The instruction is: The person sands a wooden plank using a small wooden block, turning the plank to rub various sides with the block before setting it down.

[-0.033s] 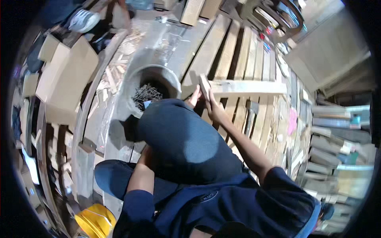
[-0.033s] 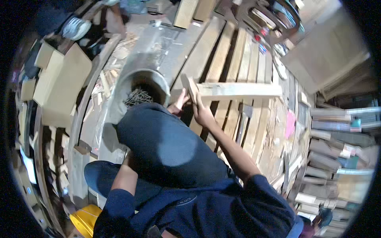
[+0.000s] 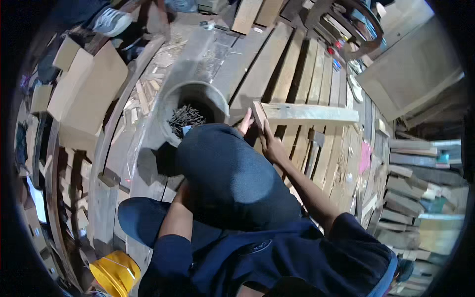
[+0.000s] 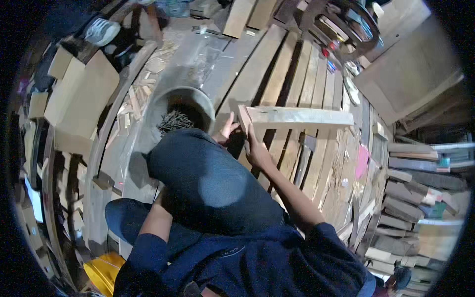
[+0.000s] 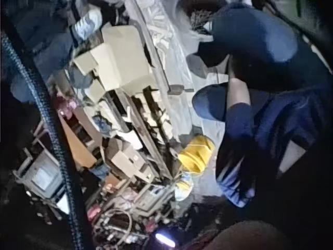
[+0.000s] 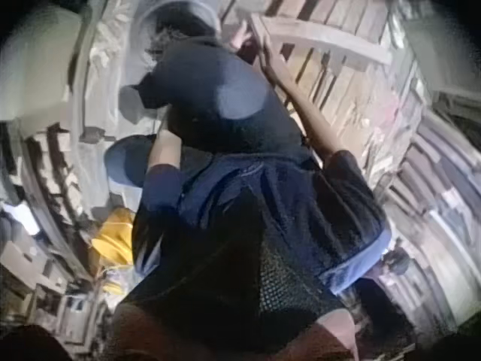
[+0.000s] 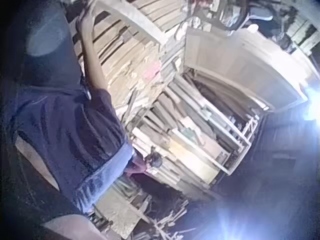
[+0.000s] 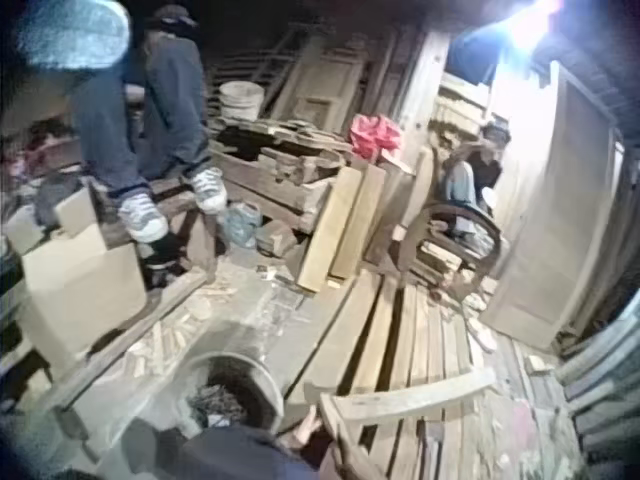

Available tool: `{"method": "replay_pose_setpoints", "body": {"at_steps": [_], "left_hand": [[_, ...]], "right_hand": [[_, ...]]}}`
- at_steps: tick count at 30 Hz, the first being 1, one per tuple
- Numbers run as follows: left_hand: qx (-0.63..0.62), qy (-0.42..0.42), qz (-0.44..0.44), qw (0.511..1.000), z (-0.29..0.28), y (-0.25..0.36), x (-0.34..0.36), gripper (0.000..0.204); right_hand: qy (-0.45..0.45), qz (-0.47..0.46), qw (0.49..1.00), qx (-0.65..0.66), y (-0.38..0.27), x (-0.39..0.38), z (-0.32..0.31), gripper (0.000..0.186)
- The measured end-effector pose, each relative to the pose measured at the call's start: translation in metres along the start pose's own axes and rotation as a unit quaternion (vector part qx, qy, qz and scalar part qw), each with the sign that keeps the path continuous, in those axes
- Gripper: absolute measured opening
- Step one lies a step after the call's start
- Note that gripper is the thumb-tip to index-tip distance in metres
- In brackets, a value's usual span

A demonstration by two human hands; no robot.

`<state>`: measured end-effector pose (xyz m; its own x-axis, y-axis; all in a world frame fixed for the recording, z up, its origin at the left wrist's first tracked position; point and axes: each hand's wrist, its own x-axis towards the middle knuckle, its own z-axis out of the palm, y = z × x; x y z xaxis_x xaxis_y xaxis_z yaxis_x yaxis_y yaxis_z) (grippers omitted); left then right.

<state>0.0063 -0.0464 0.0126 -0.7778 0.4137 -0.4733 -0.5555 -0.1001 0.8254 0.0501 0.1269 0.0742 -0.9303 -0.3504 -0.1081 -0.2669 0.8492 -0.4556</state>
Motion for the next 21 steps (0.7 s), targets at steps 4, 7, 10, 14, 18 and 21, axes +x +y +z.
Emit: {"method": "replay_pose_setpoints", "body": {"at_steps": [4, 7, 10, 14, 18, 21], "left_hand": [[-0.003, -0.015, -0.005, 1.0, 0.014, -0.007, -0.005, 0.113], [0.002, -0.002, 0.013, 1.0, 0.015, 0.008, -0.007, 0.113], [0.0, -0.009, 0.031, 0.999, 0.032, 0.024, -0.001, 0.113], [0.008, 0.005, 0.022, 1.0, -0.025, -0.024, 0.004, 0.113], [0.015, -0.005, -0.029, 0.999, 0.013, 0.0, 0.005, 0.112], [0.001, 0.004, -0.027, 1.0, 0.02, 0.007, 0.002, 0.107]], "right_hand": [[0.035, -0.078, 0.995, 0.056, 0.028, -0.021, 0.007, 0.073], [0.02, -0.036, 0.999, 0.012, 0.026, 0.028, -0.003, 0.071], [0.056, 0.055, 0.996, 0.052, 0.008, 0.037, -0.012, 0.067], [0.037, -0.029, 0.997, 0.063, -0.007, -0.009, 0.021, 0.07], [0.062, -0.058, 0.996, -0.016, 0.037, -0.01, -0.001, 0.072], [0.017, 0.041, 0.999, -0.01, 0.024, 0.027, -0.008, 0.072]]}}
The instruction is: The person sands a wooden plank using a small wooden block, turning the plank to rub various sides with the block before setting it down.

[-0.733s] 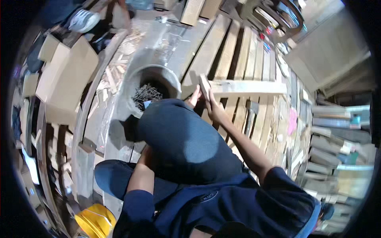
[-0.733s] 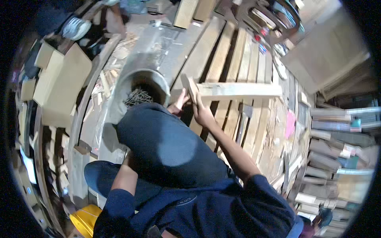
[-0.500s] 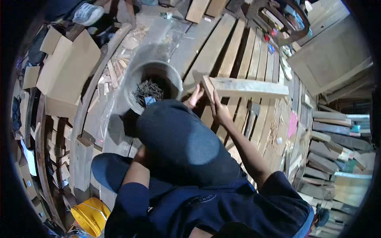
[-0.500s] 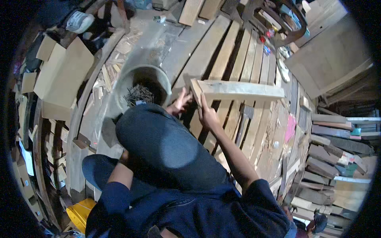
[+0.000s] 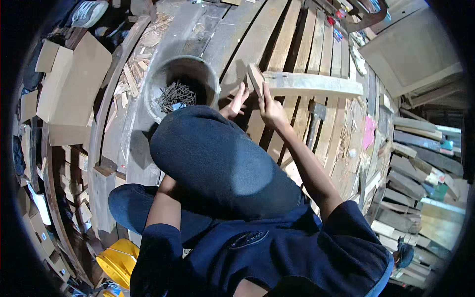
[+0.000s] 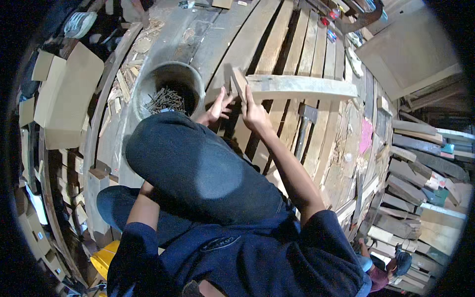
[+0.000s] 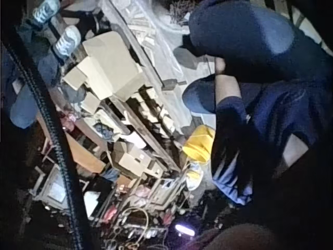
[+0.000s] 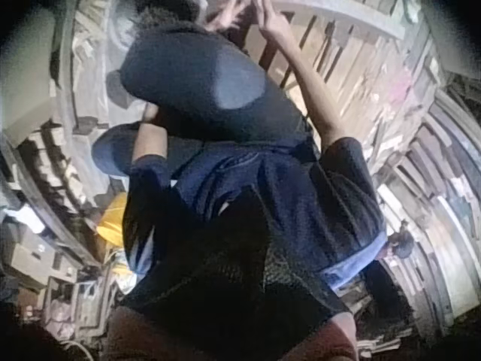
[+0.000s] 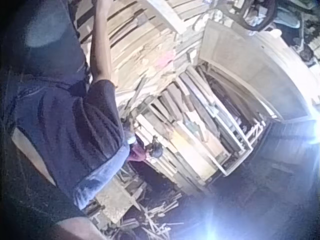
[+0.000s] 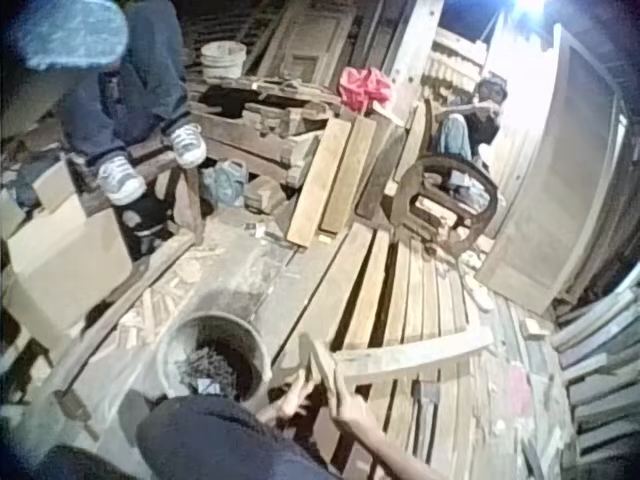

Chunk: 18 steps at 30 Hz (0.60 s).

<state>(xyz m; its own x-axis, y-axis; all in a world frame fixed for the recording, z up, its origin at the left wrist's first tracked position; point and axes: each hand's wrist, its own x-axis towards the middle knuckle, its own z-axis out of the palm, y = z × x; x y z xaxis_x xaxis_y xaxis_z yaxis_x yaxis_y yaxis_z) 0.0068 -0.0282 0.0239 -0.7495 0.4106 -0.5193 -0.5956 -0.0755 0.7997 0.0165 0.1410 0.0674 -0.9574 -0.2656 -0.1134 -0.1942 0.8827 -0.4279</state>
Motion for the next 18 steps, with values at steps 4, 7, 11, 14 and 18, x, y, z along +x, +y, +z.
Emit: {"method": "replay_pose_setpoints", "body": {"at_steps": [4, 7, 11, 14, 18], "left_hand": [[-0.012, -0.007, 0.006, 1.0, 0.003, -0.002, 0.01, 0.108], [0.012, -0.002, 0.007, 1.0, -0.02, -0.015, 0.007, 0.111], [0.01, 0.007, 0.007, 1.0, -0.019, -0.008, 0.006, 0.111], [0.005, -0.002, 0.007, 1.0, -0.007, -0.002, 0.012, 0.111], [0.006, -0.018, 0.004, 1.0, 0.003, 0.003, 0.024, 0.111]], "right_hand": [[0.067, -0.045, 0.996, 0.042, -0.005, 0.012, 0.014, 0.072], [0.016, -0.072, 0.996, 0.045, -0.009, -0.032, 0.012, 0.075], [-0.005, -0.054, 0.997, 0.05, 0.005, -0.046, 0.006, 0.078], [0.045, -0.055, 0.997, 0.038, 0.002, -0.009, 0.014, 0.077], [0.157, -0.119, 0.98, 0.032, 0.006, 0.021, 0.024, 0.067]]}}
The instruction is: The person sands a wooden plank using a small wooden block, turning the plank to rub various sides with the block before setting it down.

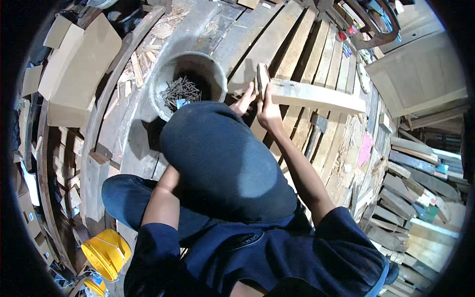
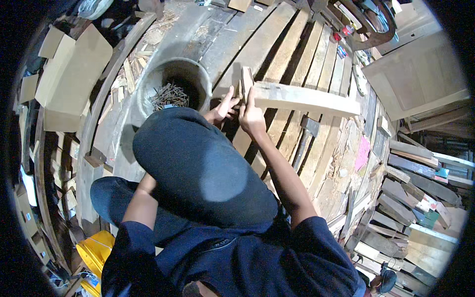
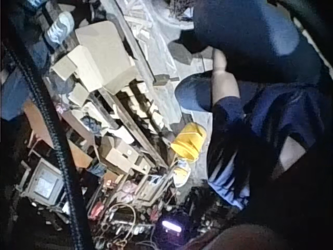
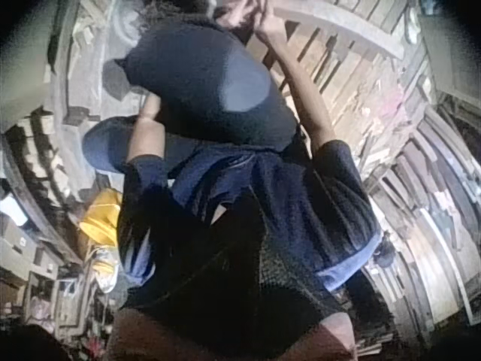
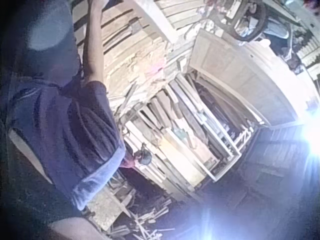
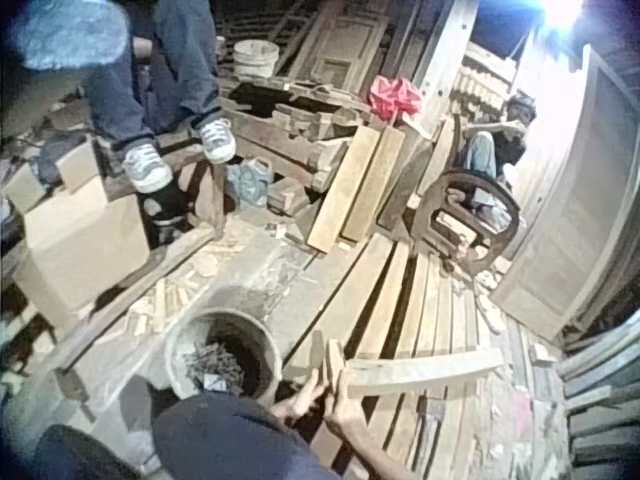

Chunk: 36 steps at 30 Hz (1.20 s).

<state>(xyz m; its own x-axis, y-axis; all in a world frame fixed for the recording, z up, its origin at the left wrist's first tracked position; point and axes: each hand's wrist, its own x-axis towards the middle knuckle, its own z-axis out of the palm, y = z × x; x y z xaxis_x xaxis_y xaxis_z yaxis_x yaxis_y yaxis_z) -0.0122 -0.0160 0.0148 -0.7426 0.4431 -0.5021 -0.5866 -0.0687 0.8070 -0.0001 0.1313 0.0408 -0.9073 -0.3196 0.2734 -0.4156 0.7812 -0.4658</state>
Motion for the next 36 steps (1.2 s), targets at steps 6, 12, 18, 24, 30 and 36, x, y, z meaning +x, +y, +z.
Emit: {"method": "replay_pose_setpoints", "body": {"at_steps": [6, 12, 18, 24, 30, 36], "left_hand": [[-0.011, 0.037, -0.007, 0.999, -0.022, -0.022, -0.022, 0.111], [-0.001, 0.03, 0.006, 1.0, -0.004, 0.003, -0.019, 0.111], [0.005, -0.016, 0.003, 1.0, -0.007, -0.004, 0.008, 0.112], [-0.02, 0.006, -0.009, 1.0, -0.023, -0.015, 0.001, 0.112], [-0.003, -0.002, -0.027, 1.0, -0.01, -0.002, 0.0, 0.113], [-0.013, 0.004, -0.038, 0.999, -0.021, 0.0, -0.019, 0.119]], "right_hand": [[-0.137, 0.046, 0.989, 0.045, -0.019, -0.064, -0.041, 0.078], [-0.121, 0.073, 0.989, 0.034, 0.003, -0.02, -0.029, 0.071], [0.03, -0.022, 0.999, 0.022, 0.012, 0.006, -0.006, 0.071], [-0.147, 0.04, 0.988, 0.005, -0.001, -0.075, -0.048, 0.079], [-0.094, 0.074, 0.993, -0.018, 0.01, -0.001, -0.02, 0.073], [-0.109, 0.072, 0.991, 0.012, -0.021, -0.013, -0.02, 0.072]]}}
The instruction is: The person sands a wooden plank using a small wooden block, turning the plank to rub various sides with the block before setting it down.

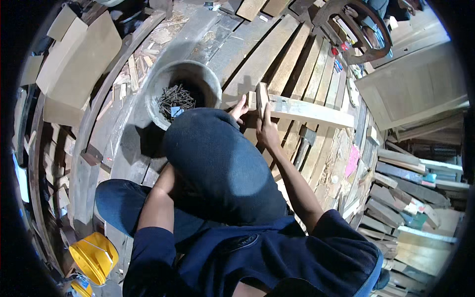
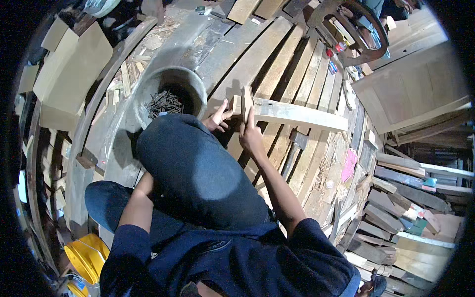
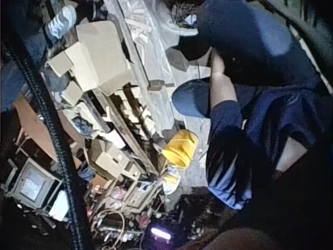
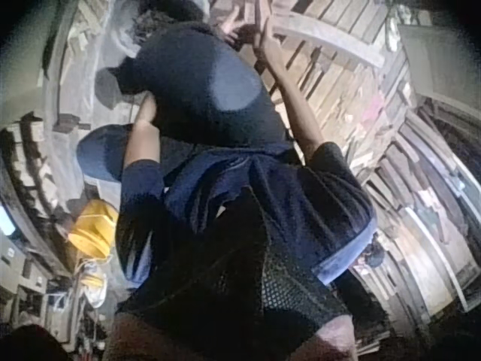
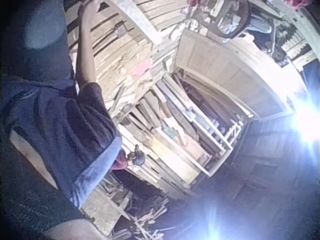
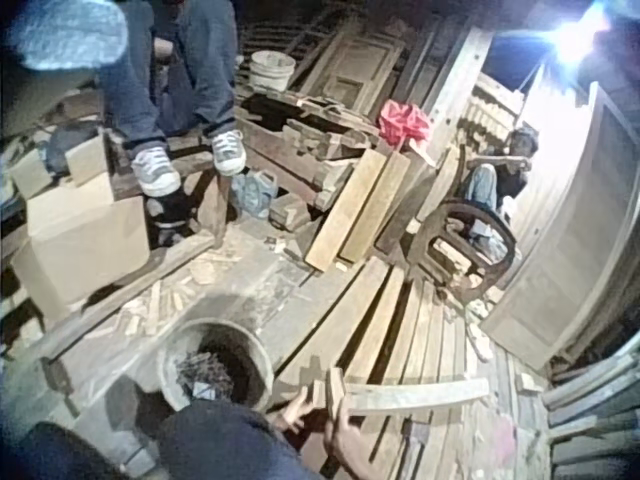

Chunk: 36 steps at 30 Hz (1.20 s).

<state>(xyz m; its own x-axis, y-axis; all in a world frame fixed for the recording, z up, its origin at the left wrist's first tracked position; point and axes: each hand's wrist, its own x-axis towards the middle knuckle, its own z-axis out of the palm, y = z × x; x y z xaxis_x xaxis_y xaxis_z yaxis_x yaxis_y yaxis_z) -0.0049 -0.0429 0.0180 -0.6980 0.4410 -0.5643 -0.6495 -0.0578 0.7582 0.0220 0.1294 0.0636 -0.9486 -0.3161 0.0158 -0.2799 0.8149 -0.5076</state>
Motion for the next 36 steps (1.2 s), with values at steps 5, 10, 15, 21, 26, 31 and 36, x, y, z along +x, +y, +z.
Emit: {"method": "replay_pose_setpoints", "body": {"at_steps": [5, 10, 15, 21, 26, 31, 36], "left_hand": [[0.006, 0.008, -0.007, 1.0, 0.003, -0.011, 0.002, 0.114], [0.007, -0.001, -0.006, 1.0, 0.014, -0.004, 0.012, 0.106], [-0.014, 0.008, -0.01, 1.0, 0.003, -0.015, 0.011, 0.098], [-0.043, 0.015, -0.003, 0.999, -0.002, -0.017, 0.005, 0.089], [-0.033, 0.011, 0.005, 0.999, 0.007, -0.01, 0.014, 0.081], [-0.052, 0.013, -0.008, 0.999, -0.004, -0.011, 0.008, 0.073], [-0.067, 0.028, 0.012, 0.997, -0.013, -0.006, -0.001, 0.065]], "right_hand": [[-0.031, -0.019, 0.999, 0.029, 0.012, -0.047, -0.013, 0.077], [-0.007, 0.03, 0.999, 0.016, 0.02, 0.02, -0.007, 0.073], [0.026, -0.029, 0.999, -0.019, 0.012, 0.023, 0.01, 0.075], [-0.052, -0.02, 0.998, 0.03, 0.009, -0.059, -0.012, 0.082], [0.0, 0.016, 0.998, 0.052, 0.0, -0.002, 0.0, 0.072], [0.02, -0.033, 0.999, 0.029, -0.004, 0.01, 0.008, 0.076], [-0.067, -0.018, 0.997, 0.027, 0.021, -0.065, -0.027, 0.077]]}}
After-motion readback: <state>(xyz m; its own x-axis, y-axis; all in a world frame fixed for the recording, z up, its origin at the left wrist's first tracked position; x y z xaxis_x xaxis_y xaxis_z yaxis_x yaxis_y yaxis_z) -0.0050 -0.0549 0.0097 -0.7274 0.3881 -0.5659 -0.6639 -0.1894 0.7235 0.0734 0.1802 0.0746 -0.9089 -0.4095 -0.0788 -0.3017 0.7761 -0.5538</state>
